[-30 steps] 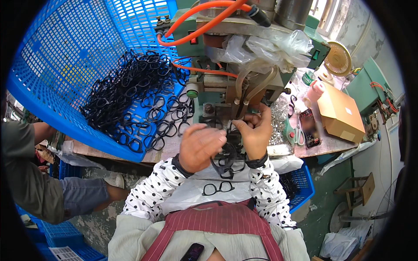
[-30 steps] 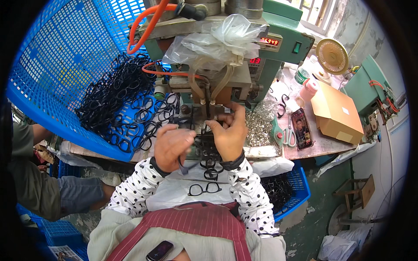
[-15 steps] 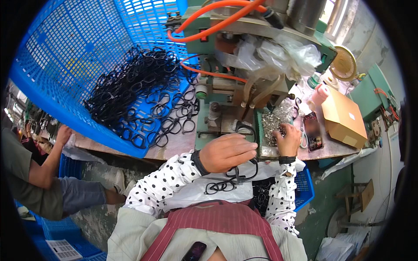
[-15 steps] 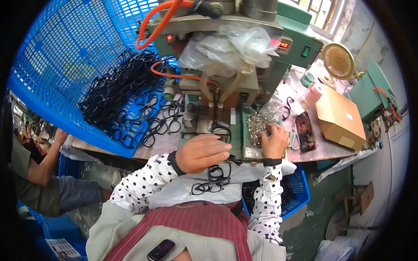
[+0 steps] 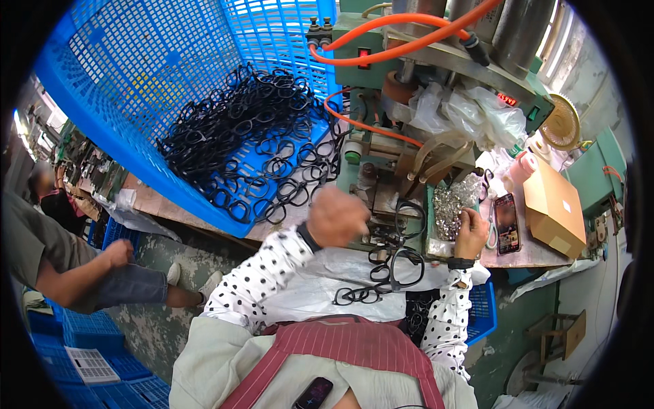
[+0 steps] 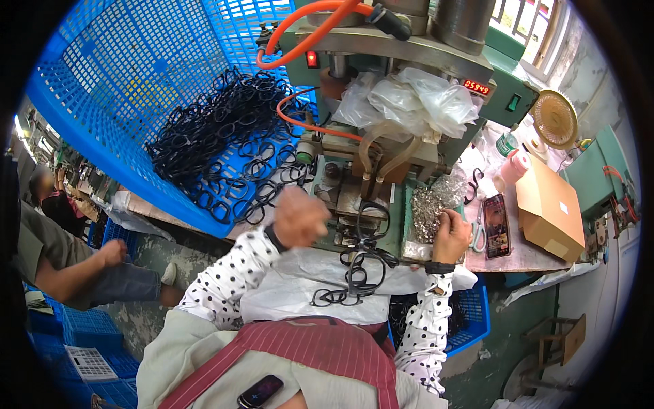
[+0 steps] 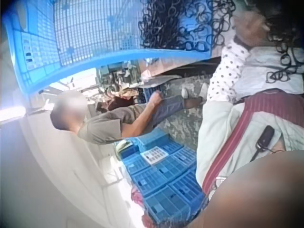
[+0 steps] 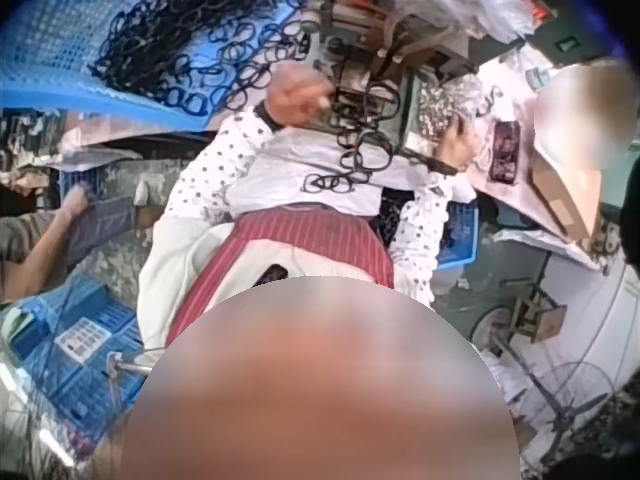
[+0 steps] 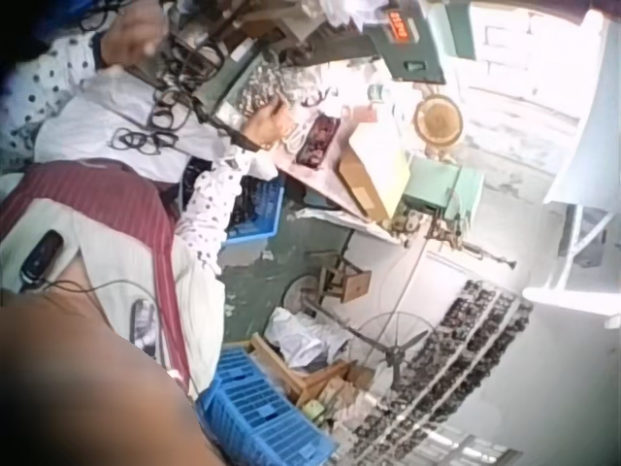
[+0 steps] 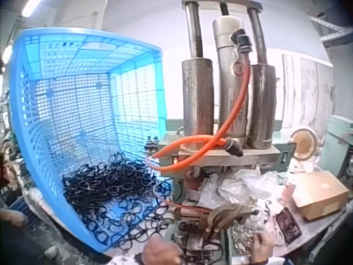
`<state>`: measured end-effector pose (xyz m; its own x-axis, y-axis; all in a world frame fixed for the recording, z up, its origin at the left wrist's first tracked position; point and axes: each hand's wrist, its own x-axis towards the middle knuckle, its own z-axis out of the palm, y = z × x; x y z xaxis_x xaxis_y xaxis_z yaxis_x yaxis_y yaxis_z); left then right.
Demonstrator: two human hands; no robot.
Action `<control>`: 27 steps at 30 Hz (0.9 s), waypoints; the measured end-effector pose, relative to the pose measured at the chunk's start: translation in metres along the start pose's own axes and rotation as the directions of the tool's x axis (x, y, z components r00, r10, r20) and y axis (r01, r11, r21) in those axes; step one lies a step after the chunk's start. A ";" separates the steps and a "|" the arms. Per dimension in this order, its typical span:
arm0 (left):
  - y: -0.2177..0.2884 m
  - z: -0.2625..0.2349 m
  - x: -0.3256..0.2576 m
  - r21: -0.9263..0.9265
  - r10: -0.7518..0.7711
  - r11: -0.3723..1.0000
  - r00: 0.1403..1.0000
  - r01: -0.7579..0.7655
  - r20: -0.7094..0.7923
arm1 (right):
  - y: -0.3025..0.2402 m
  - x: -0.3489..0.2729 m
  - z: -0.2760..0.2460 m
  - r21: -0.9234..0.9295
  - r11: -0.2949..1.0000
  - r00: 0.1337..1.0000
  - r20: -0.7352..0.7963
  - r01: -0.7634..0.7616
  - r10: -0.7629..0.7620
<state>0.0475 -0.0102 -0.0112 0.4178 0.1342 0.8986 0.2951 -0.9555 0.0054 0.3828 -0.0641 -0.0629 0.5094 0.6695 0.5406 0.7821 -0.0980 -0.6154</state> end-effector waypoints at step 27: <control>-0.012 -0.029 0.016 0.318 -0.447 0.849 0.895 0.421 0.009 | -0.043 0.001 -0.004 0.227 0.973 0.996 -0.083 0.050 -0.032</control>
<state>0.0255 -0.0041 0.0153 0.2493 0.5493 0.7976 0.7002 -0.6712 0.2434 0.3511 -0.0619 -0.0333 0.5125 0.6089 0.6054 0.7045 0.1049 -0.7019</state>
